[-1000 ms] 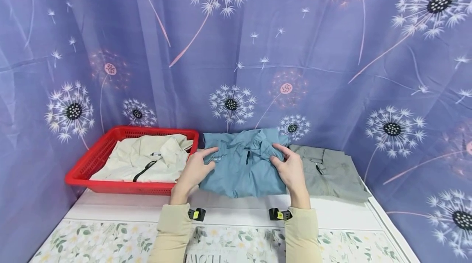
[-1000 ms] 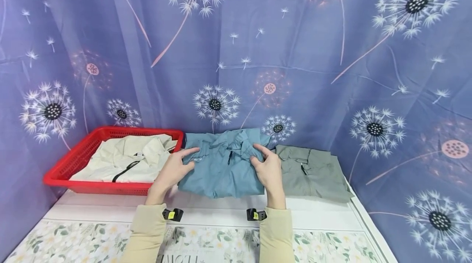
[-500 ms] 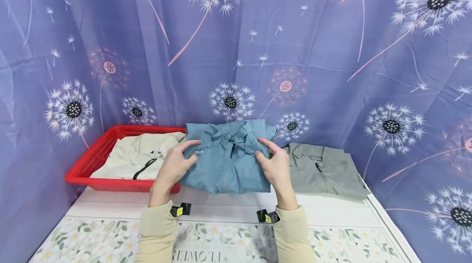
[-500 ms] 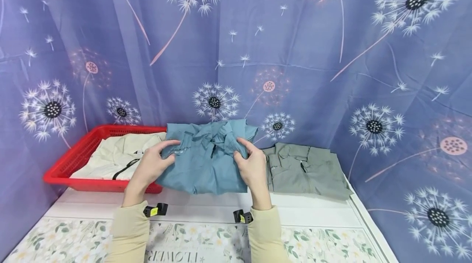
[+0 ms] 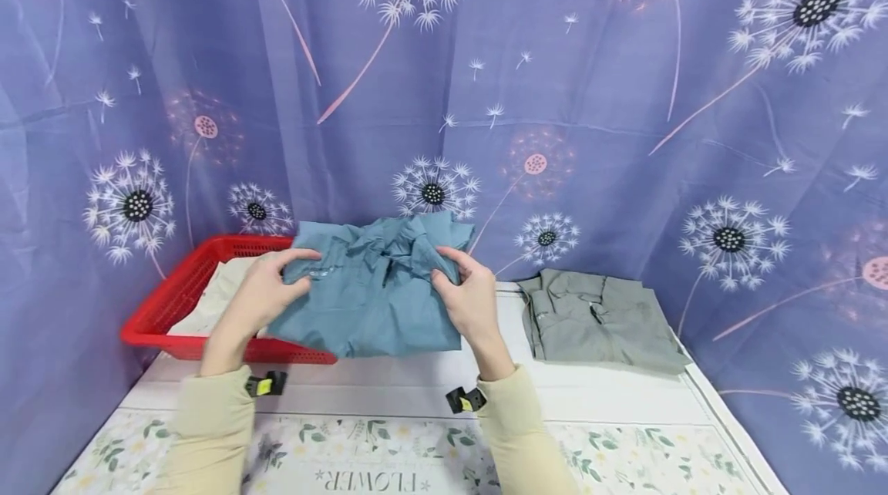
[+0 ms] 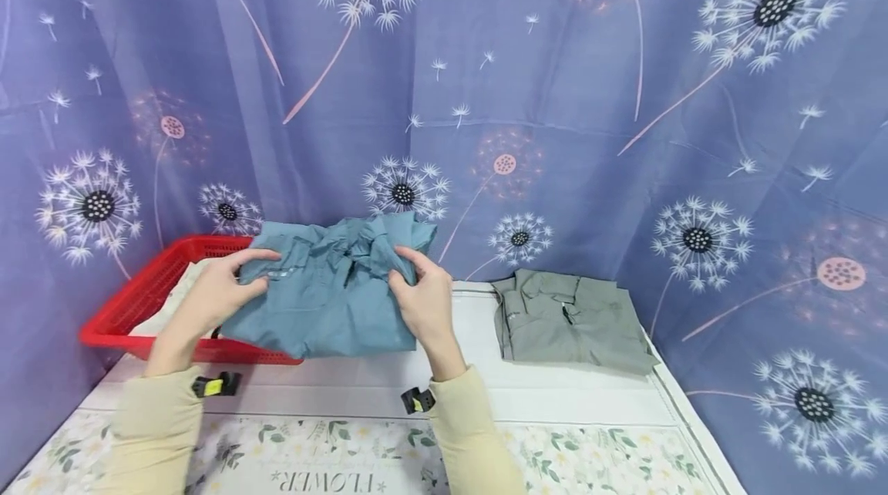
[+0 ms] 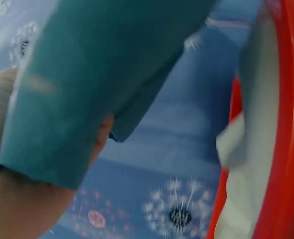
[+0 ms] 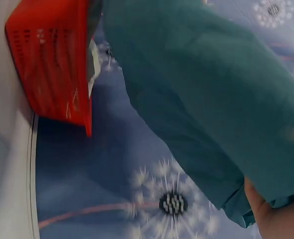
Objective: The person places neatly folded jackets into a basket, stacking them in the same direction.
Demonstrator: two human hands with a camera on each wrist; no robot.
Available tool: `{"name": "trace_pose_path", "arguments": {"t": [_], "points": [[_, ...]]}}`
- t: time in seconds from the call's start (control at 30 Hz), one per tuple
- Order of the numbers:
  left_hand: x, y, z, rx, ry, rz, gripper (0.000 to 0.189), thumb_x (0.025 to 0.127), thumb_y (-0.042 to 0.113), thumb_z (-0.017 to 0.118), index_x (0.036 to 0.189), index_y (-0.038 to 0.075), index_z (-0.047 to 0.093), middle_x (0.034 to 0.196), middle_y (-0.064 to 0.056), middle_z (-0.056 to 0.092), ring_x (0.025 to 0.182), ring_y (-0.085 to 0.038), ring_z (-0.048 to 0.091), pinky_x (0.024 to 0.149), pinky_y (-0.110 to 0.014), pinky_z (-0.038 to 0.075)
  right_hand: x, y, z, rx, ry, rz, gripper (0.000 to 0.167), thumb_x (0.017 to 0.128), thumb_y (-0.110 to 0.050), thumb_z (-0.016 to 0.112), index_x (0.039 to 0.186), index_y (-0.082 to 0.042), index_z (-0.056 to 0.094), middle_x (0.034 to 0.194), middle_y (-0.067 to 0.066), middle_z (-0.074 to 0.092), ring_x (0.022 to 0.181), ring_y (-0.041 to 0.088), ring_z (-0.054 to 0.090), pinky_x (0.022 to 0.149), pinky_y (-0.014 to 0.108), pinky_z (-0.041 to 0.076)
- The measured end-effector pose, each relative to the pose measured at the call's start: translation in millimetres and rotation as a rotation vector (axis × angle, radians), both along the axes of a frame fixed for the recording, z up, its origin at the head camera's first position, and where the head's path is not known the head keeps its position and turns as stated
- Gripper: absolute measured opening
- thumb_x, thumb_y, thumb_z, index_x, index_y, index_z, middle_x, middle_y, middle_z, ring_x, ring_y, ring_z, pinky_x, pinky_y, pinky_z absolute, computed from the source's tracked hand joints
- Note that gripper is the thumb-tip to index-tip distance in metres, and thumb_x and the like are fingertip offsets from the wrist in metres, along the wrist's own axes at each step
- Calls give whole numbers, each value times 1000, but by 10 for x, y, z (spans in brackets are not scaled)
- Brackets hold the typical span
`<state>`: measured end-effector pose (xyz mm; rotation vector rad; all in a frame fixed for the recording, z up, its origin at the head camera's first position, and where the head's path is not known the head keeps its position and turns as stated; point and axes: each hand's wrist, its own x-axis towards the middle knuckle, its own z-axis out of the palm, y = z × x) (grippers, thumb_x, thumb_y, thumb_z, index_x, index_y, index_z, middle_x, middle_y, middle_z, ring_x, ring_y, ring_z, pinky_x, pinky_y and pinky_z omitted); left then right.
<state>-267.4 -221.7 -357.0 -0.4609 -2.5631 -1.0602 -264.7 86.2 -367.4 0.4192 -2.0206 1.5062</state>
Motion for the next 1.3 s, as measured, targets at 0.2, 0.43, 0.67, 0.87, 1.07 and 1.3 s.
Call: {"name": "trace_pose_path", "arguments": {"t": [0.2,0.43,0.67,0.87,1.07,1.3], "points": [[-49,-443,99,-49,-33,33,39,86,8,63,125,16,64,56,9,21,43,-7,23,39,-29,29,-174,-365,34,8,-7,39,34,81,-5,70,114,-11,73,93,6,74,84,11,68,73,29,54],[-120,-946,120,-92,14,85,36,88,9,63,123,13,65,71,-5,44,45,-7,26,44,-31,32,-384,-830,-30,-23,-53,56,33,81,-6,70,113,-13,74,90,4,74,83,9,67,73,26,53],[-153,-1435,158,-122,-23,111,34,92,11,62,126,5,62,84,-20,56,47,-9,25,49,-30,31,-485,-1235,-41,-59,-117,65,33,82,-7,70,114,-14,74,91,5,74,83,8,66,74,24,52],[-259,-1674,114,-193,-74,101,34,96,10,60,129,1,59,115,-38,53,53,-14,35,57,-28,32,-500,-1482,-77,9,-185,67,32,83,-9,70,115,-16,73,97,2,74,85,7,65,73,21,52],[-361,-1766,-72,-225,-102,118,36,91,3,63,127,-2,61,128,-42,46,78,-32,49,71,-35,33,-523,-1641,-211,111,-235,60,33,83,-8,69,115,-16,74,96,0,73,86,10,64,74,20,50],[-472,-1842,-326,-256,-148,126,37,88,1,64,125,-2,61,130,-43,44,95,-44,50,75,-50,36,-567,-1723,-448,240,-280,28,32,85,-8,71,116,-16,73,108,0,72,101,13,64,82,23,50]]}}
